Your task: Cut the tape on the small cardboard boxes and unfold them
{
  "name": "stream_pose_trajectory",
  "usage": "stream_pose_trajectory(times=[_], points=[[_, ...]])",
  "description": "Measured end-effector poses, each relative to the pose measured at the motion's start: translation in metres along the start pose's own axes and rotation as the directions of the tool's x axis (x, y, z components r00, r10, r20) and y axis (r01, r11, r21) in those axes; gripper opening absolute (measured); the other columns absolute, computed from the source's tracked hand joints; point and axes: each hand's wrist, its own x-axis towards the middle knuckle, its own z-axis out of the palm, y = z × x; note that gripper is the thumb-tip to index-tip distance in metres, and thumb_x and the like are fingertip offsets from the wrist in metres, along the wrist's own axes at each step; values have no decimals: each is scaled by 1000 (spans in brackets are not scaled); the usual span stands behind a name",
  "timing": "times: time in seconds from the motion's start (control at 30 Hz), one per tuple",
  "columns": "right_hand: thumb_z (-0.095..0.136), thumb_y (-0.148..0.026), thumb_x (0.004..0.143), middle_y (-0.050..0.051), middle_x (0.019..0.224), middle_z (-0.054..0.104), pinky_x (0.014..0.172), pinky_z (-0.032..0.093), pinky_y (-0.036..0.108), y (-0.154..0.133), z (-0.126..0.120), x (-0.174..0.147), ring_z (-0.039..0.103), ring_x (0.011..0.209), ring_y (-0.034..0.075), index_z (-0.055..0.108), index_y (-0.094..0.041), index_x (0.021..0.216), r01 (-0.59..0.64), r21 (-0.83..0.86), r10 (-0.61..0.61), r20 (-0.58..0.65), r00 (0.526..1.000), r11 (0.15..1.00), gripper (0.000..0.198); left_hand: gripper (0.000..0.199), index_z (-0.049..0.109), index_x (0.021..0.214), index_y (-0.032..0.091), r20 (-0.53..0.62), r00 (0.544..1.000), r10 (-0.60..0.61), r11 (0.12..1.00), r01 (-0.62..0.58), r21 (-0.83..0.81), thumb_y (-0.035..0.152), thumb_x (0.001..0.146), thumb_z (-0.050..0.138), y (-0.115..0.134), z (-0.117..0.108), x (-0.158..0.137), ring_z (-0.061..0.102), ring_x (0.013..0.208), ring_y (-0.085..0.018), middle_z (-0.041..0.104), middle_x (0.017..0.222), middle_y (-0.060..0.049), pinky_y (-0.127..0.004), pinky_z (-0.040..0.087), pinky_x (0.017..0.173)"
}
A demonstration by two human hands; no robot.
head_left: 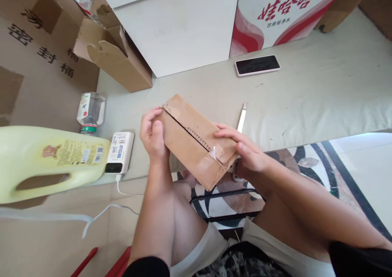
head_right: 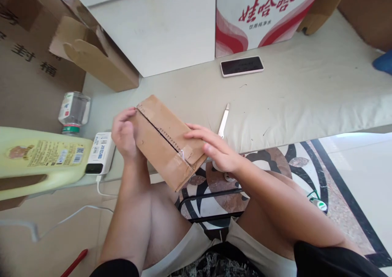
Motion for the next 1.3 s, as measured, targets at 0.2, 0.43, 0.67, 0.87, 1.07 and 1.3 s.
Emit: stream_pose_trajectory(times=[0.2, 0.43, 0.67, 0.87, 1.07, 1.3], points=[[56, -48, 89, 12, 101, 69, 73, 52, 43, 11, -28, 16, 62, 75, 24, 61, -23, 134, -470, -651, 174, -467, 867, 595, 52, 18, 71, 88, 22, 67, 992, -103, 995, 102, 22, 35, 77, 64, 6, 3, -4, 61, 117, -26, 68, 105, -7, -42, 42, 111], [57, -29, 82, 10, 83, 67, 61, 41, 37, 13, -38, 26, 55, 64, 23, 69, -22, 101, -518, -789, 324, -421, 847, 330, 25, 16, 68, 78, 19, -97, 972, -215, 976, 218, 26, 27, 74, 54, 6, 5, 16, 63, 94, -22, 67, 88, -6, -37, 49, 95], [51, -37, 75, 4, 84, 66, 56, 46, 37, -13, -41, 15, 59, 61, 19, 63, -27, 97, -229, -117, 137, -521, 843, 966, 27, 22, 74, 95, 22, -83, 995, 57, 981, -40, 192, 21, 78, 59, 13, 6, 9, 60, 117, -23, 68, 115, -5, -42, 44, 111], [66, -61, 76, -3, 62, 43, 56, 43, 38, -52, -32, 2, 45, 54, 18, 55, -35, 88, 99, -36, -103, -527, 844, 994, 31, 29, 82, 91, 28, 360, 918, 167, 946, -252, 205, 20, 87, 53, 23, 11, 2, 62, 117, -27, 76, 101, -2, -52, 39, 116], [61, -30, 89, -5, 53, 44, 37, 20, 28, -57, -15, -13, 29, 38, 9, 66, -25, 86, 381, -248, -451, -378, 808, 891, 8, 29, 81, 92, 29, 338, 912, 233, 906, -330, 266, 21, 88, 53, 16, 11, 1, 62, 117, -27, 77, 100, -2, -51, 43, 113], [52, -9, 77, -5, 56, 47, 38, 27, 24, -65, -18, -16, 38, 40, 7, 59, -22, 84, 416, -488, -448, 55, 892, 767, 16, 31, 80, 90, 28, 318, 911, 264, 865, -369, 339, 21, 87, 49, 14, 14, 0, 64, 115, -26, 78, 98, -1, -50, 47, 110]])
